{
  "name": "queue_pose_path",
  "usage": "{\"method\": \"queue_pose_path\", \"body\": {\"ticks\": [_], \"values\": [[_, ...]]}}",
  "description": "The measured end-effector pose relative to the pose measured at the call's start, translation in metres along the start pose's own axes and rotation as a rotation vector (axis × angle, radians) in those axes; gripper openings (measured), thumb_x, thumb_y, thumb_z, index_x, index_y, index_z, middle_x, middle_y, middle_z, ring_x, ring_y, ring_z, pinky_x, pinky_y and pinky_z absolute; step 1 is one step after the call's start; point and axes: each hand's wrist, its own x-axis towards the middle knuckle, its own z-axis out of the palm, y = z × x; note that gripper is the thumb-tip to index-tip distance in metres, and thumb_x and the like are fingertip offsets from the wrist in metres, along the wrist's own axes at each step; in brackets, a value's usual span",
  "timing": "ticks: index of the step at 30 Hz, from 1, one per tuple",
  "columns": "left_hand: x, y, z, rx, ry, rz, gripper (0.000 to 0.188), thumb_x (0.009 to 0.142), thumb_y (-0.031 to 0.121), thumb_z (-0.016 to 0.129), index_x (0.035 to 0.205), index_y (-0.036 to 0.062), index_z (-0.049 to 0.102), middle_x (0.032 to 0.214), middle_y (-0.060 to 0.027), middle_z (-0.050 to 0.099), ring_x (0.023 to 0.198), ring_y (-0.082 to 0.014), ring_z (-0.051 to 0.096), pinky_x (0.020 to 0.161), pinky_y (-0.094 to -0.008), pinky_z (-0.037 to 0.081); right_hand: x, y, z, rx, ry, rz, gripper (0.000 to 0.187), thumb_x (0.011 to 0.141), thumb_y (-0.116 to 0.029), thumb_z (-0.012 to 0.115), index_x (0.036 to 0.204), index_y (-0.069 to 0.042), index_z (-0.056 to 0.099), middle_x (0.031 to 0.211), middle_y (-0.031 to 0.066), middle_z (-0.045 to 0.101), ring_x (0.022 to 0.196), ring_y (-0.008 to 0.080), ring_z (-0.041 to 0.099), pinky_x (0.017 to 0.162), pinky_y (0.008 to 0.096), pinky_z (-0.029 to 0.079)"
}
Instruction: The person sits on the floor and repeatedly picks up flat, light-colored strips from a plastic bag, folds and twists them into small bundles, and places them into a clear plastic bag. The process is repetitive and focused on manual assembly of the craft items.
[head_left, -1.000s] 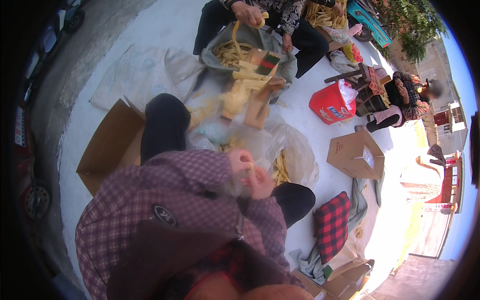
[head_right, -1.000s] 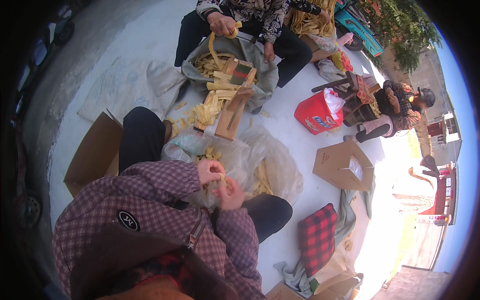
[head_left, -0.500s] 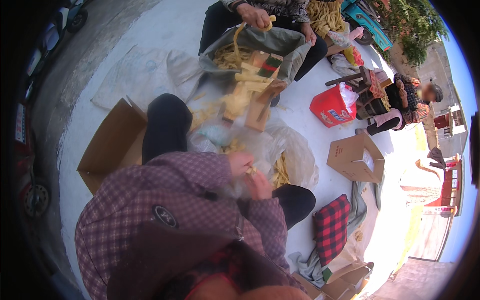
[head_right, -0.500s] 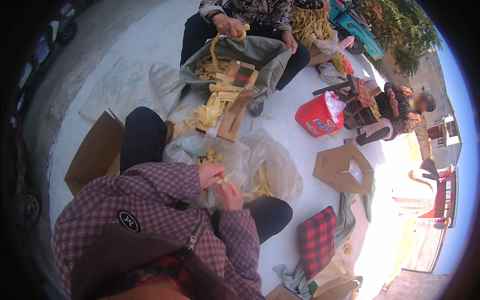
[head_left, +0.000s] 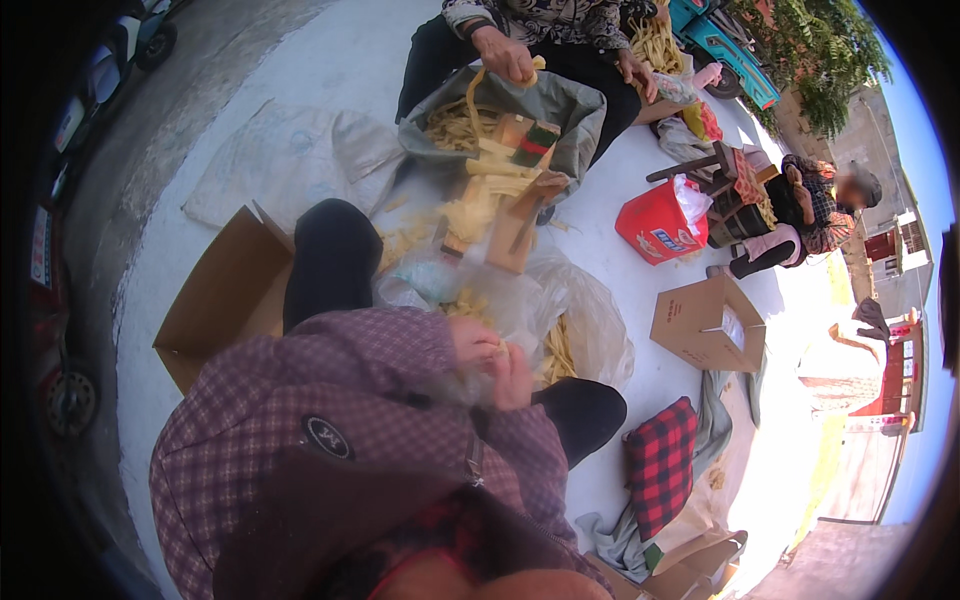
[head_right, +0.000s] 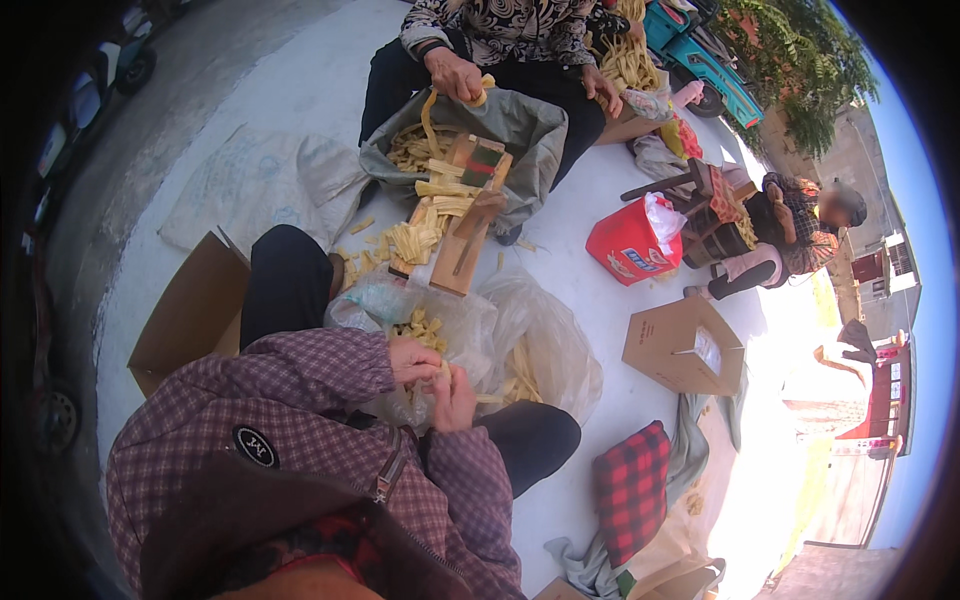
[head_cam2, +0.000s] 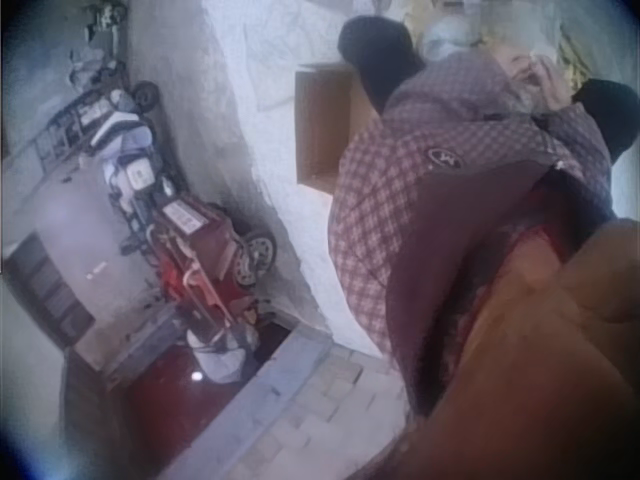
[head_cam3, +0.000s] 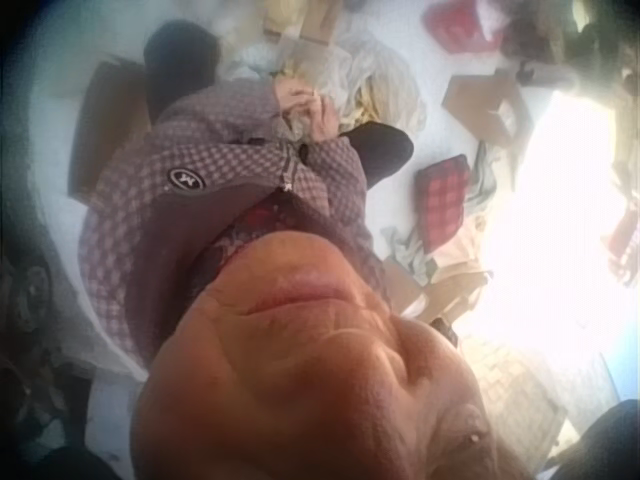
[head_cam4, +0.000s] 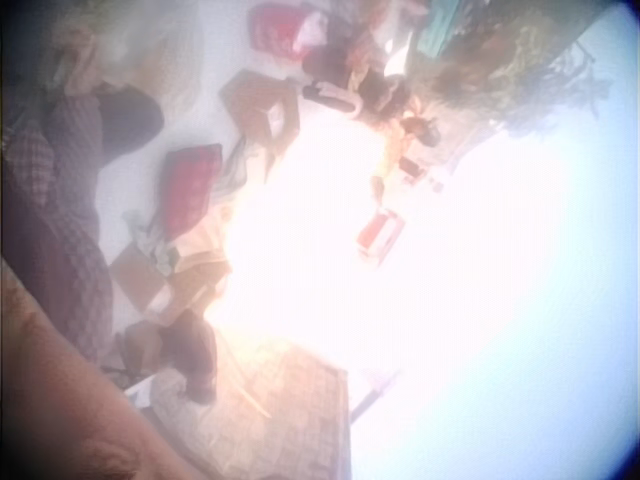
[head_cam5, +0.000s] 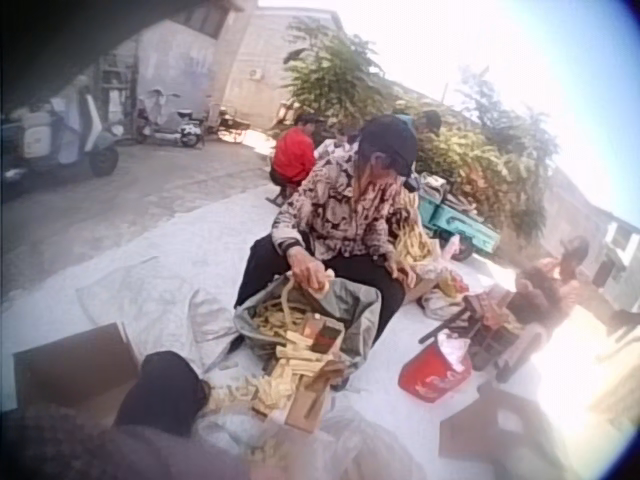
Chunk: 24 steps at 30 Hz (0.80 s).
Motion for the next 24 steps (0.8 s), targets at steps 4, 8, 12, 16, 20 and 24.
{"method": "queue_pose_path", "body": {"ticks": [4,8,12,16,20,24], "values": [[0.003,0.005,-0.001,-0.864,-0.06,-0.32,0.03,0.089,0.03,0.051,0.066,0.009,0.048,0.046,0.0038,0.038,0.036,-0.0084,0.032,0.037,-0.0242,0.025,-0.008,-0.036,-0.014,0.042,-0.045,0.163,0.021,0.086,-0.012,0.055,0.104,-0.003,0.052,0.074,0.0029,0.058,0.053,0.0058,0.049,0.048,0.018,0.038],[-0.014,0.042,-0.009,-1.325,-0.068,-0.367,0.035,0.091,0.029,0.047,0.06,0.0134,0.04,0.043,0.007,0.029,0.033,-0.0055,0.023,0.035,-0.0231,0.02,-0.021,-0.044,-0.035,0.022,-0.071,0.149,0.016,0.084,-0.008,0.055,0.098,0.0,0.059,0.06,-0.0026,0.051,0.046,0.0017,0.04,0.043,0.0163,0.029],[-0.031,0.046,-0.012,-1.55,-0.09,-0.578,0.037,0.093,0.03,0.044,0.06,0.014,0.039,0.042,0.0077,0.028,0.033,-0.0045,0.024,0.035,-0.023,0.02,-0.049,-0.047,-0.039,-0.034,-0.053,0.147,0.013,0.084,-0.008,0.056,0.09,0.0,0.064,0.059,-0.0018,0.053,0.05,0.0034,0.045,0.046,0.0175,0.034],[-0.03,0.043,-0.02,-1.297,-0.172,-0.311,0.031,0.094,0.032,0.041,0.071,0.0108,0.045,0.049,0.0059,0.035,0.038,-0.0038,0.029,0.039,-0.0207,0.025,-0.041,-0.053,-0.039,0.003,-0.015,0.096,0.014,0.086,-0.008,0.055,0.094,0.0,0.063,0.061,-0.0033,0.051,0.048,0.0016,0.04,0.044,0.0162,0.03],[-0.031,0.068,-0.042,-0.94,0.111,-0.202,0.028,0.09,0.036,0.049,0.091,0.0081,0.047,0.065,0.0009,0.045,0.052,-0.0049,0.039,0.049,-0.0189,0.032,-0.004,-0.058,-0.033,0.038,0.046,0.0,0.014,0.086,-0.009,0.056,0.095,-0.001,0.062,0.061,-0.0043,0.05,0.047,0.0005,0.038,0.043,0.016,0.029],[-0.042,0.085,-0.095,-0.522,0.414,0.004,0.031,0.08,0.029,0.062,0.095,0.0064,0.048,0.072,0.0018,0.049,0.061,-0.0051,0.043,0.058,-0.0176,0.036,0.004,-0.048,-0.035,-0.042,0.067,0.011,0.014,0.085,-0.009,0.057,0.096,-0.002,0.062,0.059,-0.0042,0.051,0.045,0.0011,0.04,0.041,0.0171,0.031]]}}
